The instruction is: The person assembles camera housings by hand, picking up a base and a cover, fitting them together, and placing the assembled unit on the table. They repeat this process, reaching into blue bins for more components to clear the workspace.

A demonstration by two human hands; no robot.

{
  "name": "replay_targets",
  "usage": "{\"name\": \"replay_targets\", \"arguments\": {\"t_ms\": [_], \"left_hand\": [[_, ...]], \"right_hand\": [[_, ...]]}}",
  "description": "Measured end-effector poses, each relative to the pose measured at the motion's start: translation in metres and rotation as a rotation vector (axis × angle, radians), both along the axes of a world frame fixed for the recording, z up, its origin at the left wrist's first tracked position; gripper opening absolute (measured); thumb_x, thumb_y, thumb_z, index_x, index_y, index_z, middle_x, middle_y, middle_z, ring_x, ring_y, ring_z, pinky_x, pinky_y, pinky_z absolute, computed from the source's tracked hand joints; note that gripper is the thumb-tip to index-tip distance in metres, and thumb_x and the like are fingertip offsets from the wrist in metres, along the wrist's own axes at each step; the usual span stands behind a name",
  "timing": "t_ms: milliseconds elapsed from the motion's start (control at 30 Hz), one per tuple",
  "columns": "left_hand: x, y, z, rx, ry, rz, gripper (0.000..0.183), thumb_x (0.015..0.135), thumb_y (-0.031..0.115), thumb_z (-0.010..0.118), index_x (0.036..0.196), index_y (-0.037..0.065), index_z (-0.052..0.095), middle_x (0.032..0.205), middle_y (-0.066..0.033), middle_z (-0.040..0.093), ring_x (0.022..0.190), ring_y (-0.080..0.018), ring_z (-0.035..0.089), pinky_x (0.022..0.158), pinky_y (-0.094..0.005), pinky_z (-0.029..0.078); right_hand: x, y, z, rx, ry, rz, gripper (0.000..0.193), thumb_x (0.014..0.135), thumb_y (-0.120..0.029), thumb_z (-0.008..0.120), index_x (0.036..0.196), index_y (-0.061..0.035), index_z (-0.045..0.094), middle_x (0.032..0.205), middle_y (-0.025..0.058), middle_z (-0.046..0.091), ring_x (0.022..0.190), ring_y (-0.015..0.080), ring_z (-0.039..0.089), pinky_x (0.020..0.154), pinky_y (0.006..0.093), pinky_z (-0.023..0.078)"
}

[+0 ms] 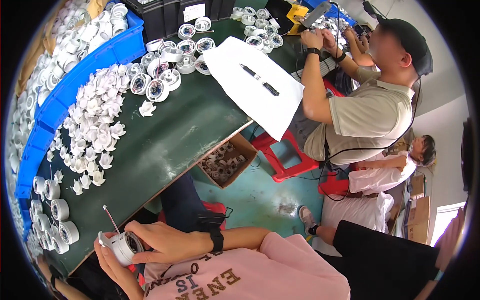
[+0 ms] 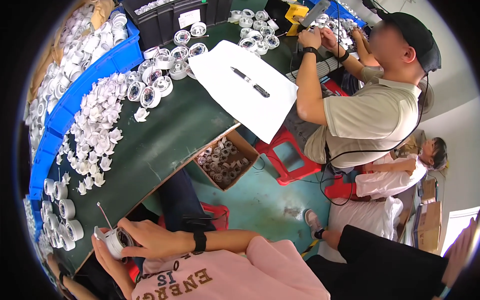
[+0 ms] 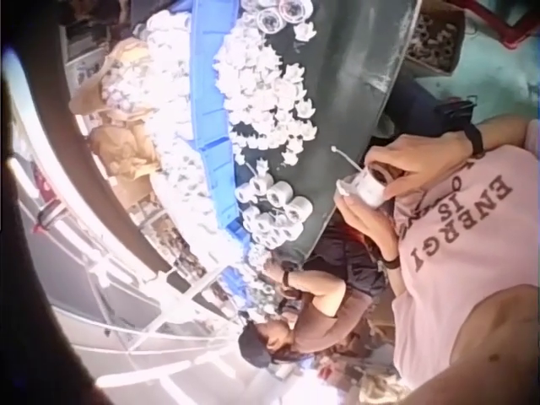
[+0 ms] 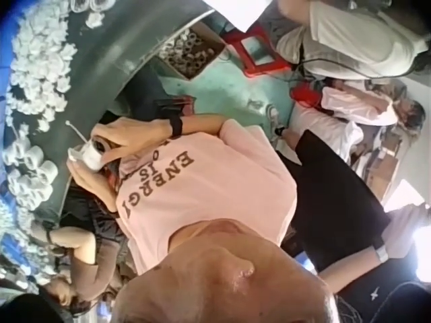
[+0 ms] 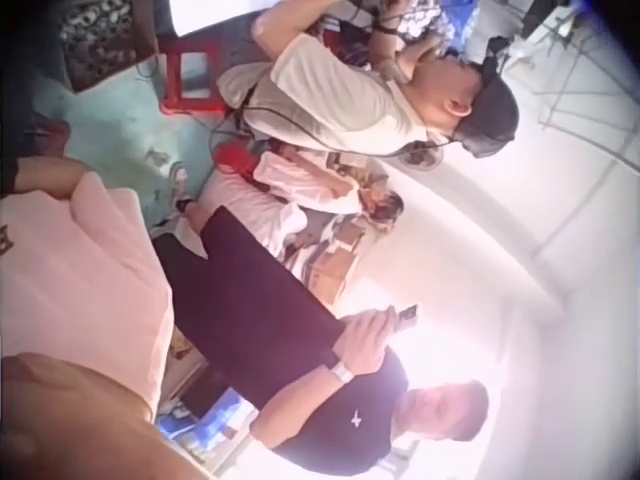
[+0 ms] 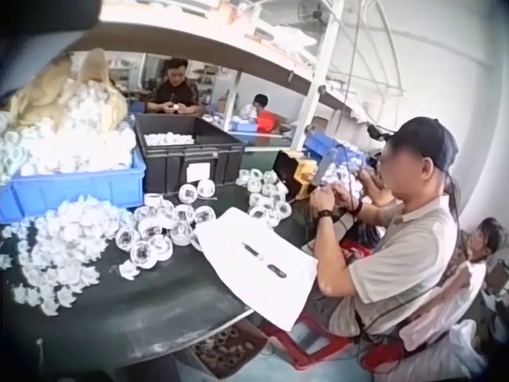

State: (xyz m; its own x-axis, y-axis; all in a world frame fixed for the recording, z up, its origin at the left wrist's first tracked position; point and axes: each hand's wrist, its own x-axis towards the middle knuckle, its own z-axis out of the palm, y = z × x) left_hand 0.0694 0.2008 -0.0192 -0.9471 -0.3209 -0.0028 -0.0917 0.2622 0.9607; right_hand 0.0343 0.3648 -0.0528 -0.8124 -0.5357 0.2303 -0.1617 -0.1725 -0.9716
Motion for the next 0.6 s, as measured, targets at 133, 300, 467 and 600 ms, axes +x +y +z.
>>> {"name": "replay_targets", "arguments": {"t_ms": [133, 300, 467, 600], "left_hand": [[0.0, 0.015, -0.005, -0.07, -0.026, 0.002, 0.039, 0.099, 0.037, 0.036, 0.104, 0.001, 0.052, 0.088, -0.0051, 0.053, 0.078, -0.012, 0.051, 0.069, -0.0241, 0.042], [-0.001, 0.027, -0.006, -0.089, -0.036, -0.024, 0.041, 0.099, 0.035, 0.034, 0.103, -0.001, 0.053, 0.092, -0.0077, 0.054, 0.083, -0.0154, 0.052, 0.074, -0.0273, 0.042], [-0.001, 0.039, -0.006, -0.114, -0.04, -0.011, 0.042, 0.098, 0.036, 0.035, 0.104, -0.001, 0.053, 0.092, -0.0078, 0.054, 0.084, -0.0154, 0.053, 0.075, -0.027, 0.042], [-0.001, 0.046, -0.003, -0.11, -0.055, 0.012, 0.042, 0.098, 0.036, 0.034, 0.105, -0.001, 0.053, 0.094, -0.008, 0.054, 0.085, -0.0155, 0.053, 0.075, -0.027, 0.042]], "right_hand": [[0.002, 0.012, -0.014, -0.034, 0.017, -0.044, 0.055, 0.085, -0.036, 0.067, 0.115, -0.0002, 0.038, 0.082, 0.0179, 0.058, 0.07, 0.0341, 0.062, 0.059, 0.039, 0.047], [0.004, 0.024, -0.024, -0.053, 0.027, -0.063, 0.058, 0.086, -0.043, 0.064, 0.114, -0.0005, 0.038, 0.08, 0.017, 0.058, 0.068, 0.0345, 0.061, 0.057, 0.039, 0.046], [0.0, 0.035, -0.027, -0.091, 0.032, -0.055, 0.059, 0.087, -0.047, 0.062, 0.113, -0.0003, 0.038, 0.08, 0.0167, 0.058, 0.068, 0.0347, 0.061, 0.057, 0.039, 0.046], [-0.001, 0.038, -0.03, -0.139, 0.032, -0.045, 0.061, 0.086, -0.05, 0.061, 0.112, 0.0, 0.038, 0.081, 0.0166, 0.058, 0.068, 0.035, 0.061, 0.057, 0.0393, 0.046]]}}
